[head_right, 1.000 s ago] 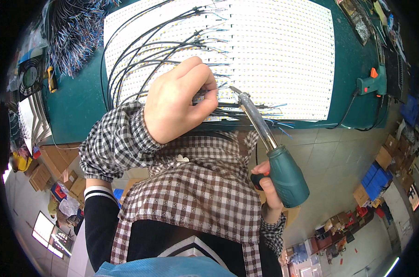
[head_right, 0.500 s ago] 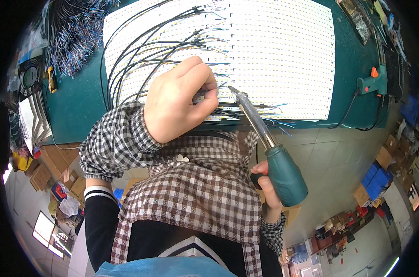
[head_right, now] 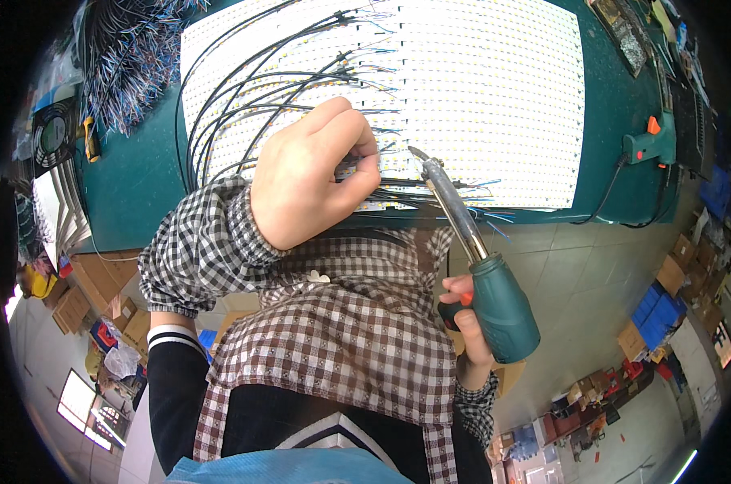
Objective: The person solders wire ends onto an LED board using a soldering tool, sets the panel aside, and solders wires onto another LED panel.
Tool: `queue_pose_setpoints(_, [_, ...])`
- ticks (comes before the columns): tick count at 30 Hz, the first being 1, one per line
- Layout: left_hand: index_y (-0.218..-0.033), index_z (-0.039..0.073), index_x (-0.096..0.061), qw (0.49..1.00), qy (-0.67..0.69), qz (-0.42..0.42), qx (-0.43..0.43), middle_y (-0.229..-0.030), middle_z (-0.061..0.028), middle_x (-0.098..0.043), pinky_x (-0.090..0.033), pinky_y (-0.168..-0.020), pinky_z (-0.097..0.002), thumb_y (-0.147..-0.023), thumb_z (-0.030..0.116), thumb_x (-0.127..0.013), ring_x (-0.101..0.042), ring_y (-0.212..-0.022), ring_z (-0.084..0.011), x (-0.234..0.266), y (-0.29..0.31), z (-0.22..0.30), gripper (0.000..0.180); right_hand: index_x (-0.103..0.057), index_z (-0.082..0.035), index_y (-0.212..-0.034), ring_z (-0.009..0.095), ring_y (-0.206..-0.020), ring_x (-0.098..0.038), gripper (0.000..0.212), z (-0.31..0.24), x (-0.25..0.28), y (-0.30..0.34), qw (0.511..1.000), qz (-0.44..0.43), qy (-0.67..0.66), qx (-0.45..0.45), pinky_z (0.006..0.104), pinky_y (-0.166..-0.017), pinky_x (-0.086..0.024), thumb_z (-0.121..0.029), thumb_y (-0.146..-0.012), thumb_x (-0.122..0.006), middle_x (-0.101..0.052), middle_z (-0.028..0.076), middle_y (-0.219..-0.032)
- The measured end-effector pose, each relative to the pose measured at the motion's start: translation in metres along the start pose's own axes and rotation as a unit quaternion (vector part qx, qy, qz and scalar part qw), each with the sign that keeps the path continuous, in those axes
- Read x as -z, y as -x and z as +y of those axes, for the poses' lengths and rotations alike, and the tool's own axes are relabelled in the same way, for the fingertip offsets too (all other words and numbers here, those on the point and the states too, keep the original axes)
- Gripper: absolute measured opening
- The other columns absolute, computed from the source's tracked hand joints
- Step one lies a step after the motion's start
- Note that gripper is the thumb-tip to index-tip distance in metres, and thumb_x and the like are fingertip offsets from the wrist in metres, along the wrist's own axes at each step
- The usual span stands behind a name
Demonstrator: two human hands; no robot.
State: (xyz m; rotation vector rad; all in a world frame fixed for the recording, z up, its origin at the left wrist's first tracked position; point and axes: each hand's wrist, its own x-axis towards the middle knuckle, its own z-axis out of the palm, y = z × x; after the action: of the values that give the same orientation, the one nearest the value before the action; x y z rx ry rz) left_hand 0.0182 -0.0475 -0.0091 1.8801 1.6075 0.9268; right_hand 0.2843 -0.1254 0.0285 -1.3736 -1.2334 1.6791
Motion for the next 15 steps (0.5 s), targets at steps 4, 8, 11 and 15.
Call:
queue_pose_setpoints(4, [-0.078, 0.005, -0.055, 1.0, -0.001, 0.0, 0.003, -0.073, -0.0086, -0.053, -0.047, -0.054, -0.034, -0.072, 0.002, -0.067, -0.057, -0.061, -0.0262, 0.002, -0.004, -0.003, 0.013, -0.035, 0.015, -0.133, 0.026, -0.1, -0.061, 0.066, -0.003, -0.002, -0.007, 1.0, -0.003, 0.005, 0.007, 0.0345, -0.076, -0.057, -0.031, -0.093, -0.058, -0.059, 0.015, -0.108])
queue_pose_setpoints(8, [-0.08, 0.005, -0.057, 1.0, 0.012, -0.003, 0.009, -0.076, -0.0084, -0.054, -0.047, -0.054, -0.0323, -0.074, 0.002, -0.067, -0.058, -0.062, -0.0249, 0.005, -0.004, -0.003, 0.012, -0.036, 0.015, -0.132, 0.027, -0.098, -0.062, 0.066, 0.002, -0.001, -0.006, 1.0, 0.009, 0.005, 0.019, 0.0344, -0.074, -0.058, -0.033, -0.092, -0.058, -0.059, 0.016, -0.107])
queue_pose_setpoints(11, [-0.083, 0.006, -0.059, 0.995, 0.075, -0.027, 0.054, -0.08, -0.0077, -0.055, -0.046, -0.056, -0.0306, -0.076, 0.003, -0.066, -0.058, -0.064, -0.0229, 0.011, -0.007, 0.0, 0.01, -0.039, 0.015, -0.131, 0.028, -0.097, -0.063, 0.066, 0.003, 0.0, -0.007, 0.999, 0.025, 0.001, 0.036, 0.0338, -0.071, -0.059, -0.034, -0.091, -0.058, -0.059, 0.018, -0.107])
queue_pose_setpoints(15, [-0.084, 0.006, -0.061, 0.995, 0.056, -0.065, 0.046, -0.082, -0.0071, -0.054, -0.046, -0.056, -0.0295, -0.078, 0.006, -0.066, -0.057, -0.065, -0.0202, 0.01, -0.012, -0.001, 0.008, -0.04, 0.016, -0.13, 0.03, -0.096, -0.063, 0.066, 0.001, 0.0, -0.006, 0.998, 0.042, 0.005, 0.048, 0.0333, -0.068, -0.059, -0.033, -0.09, -0.059, -0.059, 0.019, -0.107])
